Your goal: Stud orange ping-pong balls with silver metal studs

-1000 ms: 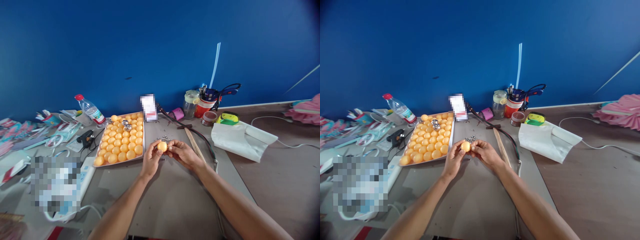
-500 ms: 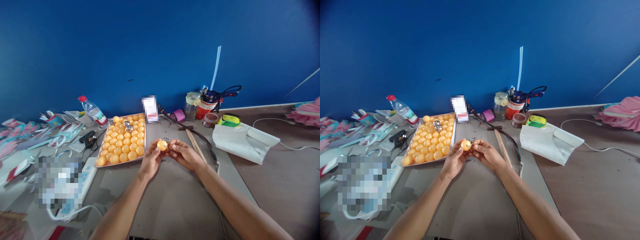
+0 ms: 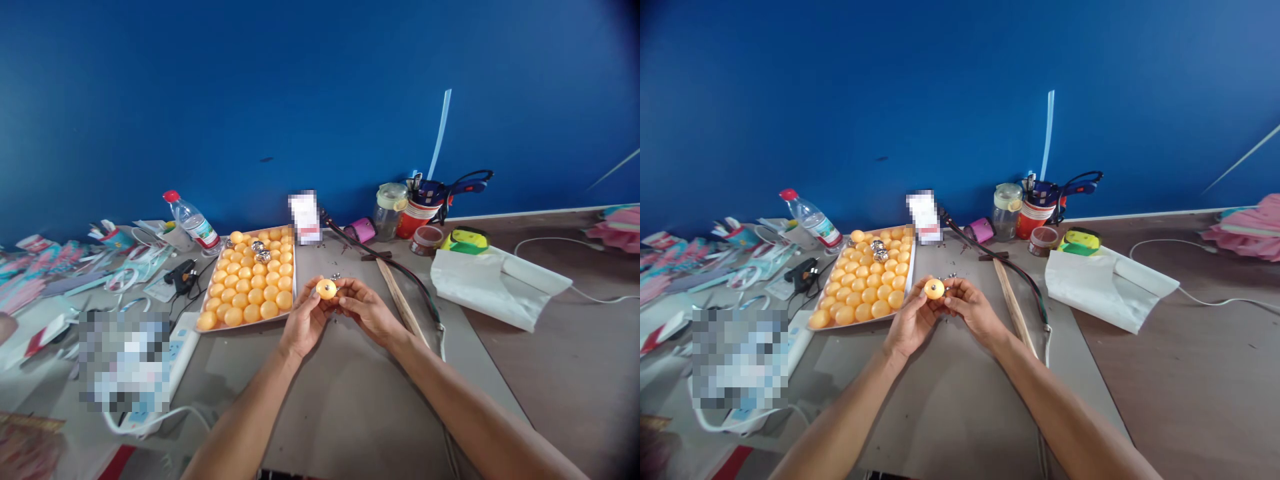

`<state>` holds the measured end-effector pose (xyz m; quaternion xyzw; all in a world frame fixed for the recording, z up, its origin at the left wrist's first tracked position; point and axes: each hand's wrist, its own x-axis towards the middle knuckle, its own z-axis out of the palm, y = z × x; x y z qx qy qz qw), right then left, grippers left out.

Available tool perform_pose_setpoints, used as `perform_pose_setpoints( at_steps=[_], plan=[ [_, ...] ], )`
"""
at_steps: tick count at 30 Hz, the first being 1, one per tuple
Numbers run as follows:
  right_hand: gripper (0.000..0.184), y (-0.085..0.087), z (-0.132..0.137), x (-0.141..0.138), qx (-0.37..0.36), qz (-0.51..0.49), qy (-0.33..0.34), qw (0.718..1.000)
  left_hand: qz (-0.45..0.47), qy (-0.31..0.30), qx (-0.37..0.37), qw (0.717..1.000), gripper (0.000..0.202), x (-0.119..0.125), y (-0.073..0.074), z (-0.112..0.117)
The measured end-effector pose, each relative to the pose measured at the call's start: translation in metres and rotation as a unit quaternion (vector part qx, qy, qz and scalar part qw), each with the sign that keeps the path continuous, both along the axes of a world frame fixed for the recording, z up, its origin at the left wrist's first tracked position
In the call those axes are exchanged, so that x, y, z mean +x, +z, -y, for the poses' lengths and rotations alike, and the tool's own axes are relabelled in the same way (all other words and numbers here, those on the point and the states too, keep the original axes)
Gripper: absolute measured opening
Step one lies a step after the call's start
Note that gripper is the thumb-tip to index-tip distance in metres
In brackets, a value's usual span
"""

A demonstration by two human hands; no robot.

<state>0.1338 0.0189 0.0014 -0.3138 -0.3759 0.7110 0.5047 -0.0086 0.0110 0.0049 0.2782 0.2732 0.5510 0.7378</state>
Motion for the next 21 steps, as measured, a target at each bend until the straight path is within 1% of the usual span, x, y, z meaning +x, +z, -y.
perform_pose_setpoints(
  at_steps=[4, 10, 12, 14, 15, 16, 18, 20, 21],
  plan=[
    [0.032, -0.001, 0.000, 0.001, 0.006, 0.003, -0.003, 1.000, -0.008, 0.005, -0.001, 1.000, 0.036, 0.001, 0.002, 0.001],
    [0.032, 0.000, -0.001, 0.001, 0.000, 0.019, -0.001, 1.000, -0.027, 0.010, 0.024, 0.999, 0.044, 0.003, 0.003, 0.002],
    [0.029, -0.003, -0.003, 0.002, 0.008, 0.048, -0.009, 0.999, -0.031, 0.017, 0.027, 0.999, 0.044, 0.003, 0.002, 0.002],
    [0.023, -0.007, -0.005, 0.003, 0.034, 0.130, -0.044, 0.990, -0.039, 0.023, 0.026, 0.999, 0.042, 0.004, 0.001, 0.002],
    [0.019, -0.010, -0.005, 0.003, 0.060, 0.193, -0.074, 0.977, -0.045, 0.025, 0.026, 0.998, 0.042, 0.003, 0.000, 0.002],
    [0.015, -0.012, -0.006, 0.003, 0.098, 0.264, -0.104, 0.954, -0.050, 0.026, 0.025, 0.998, 0.042, 0.003, -0.001, 0.002],
    [0.016, -0.017, -0.005, 0.004, 0.190, 0.399, -0.145, 0.885, -0.057, 0.029, 0.027, 0.998, 0.043, 0.003, -0.002, 0.002],
    [0.021, -0.020, -0.003, 0.004, 0.264, 0.495, -0.145, 0.815, -0.059, 0.033, 0.030, 0.997, 0.044, 0.003, -0.002, 0.001],
    [0.023, -0.021, -0.002, 0.004, 0.285, 0.529, -0.134, 0.788, -0.060, 0.034, 0.031, 0.997, 0.044, 0.003, -0.002, 0.001]
  ],
)
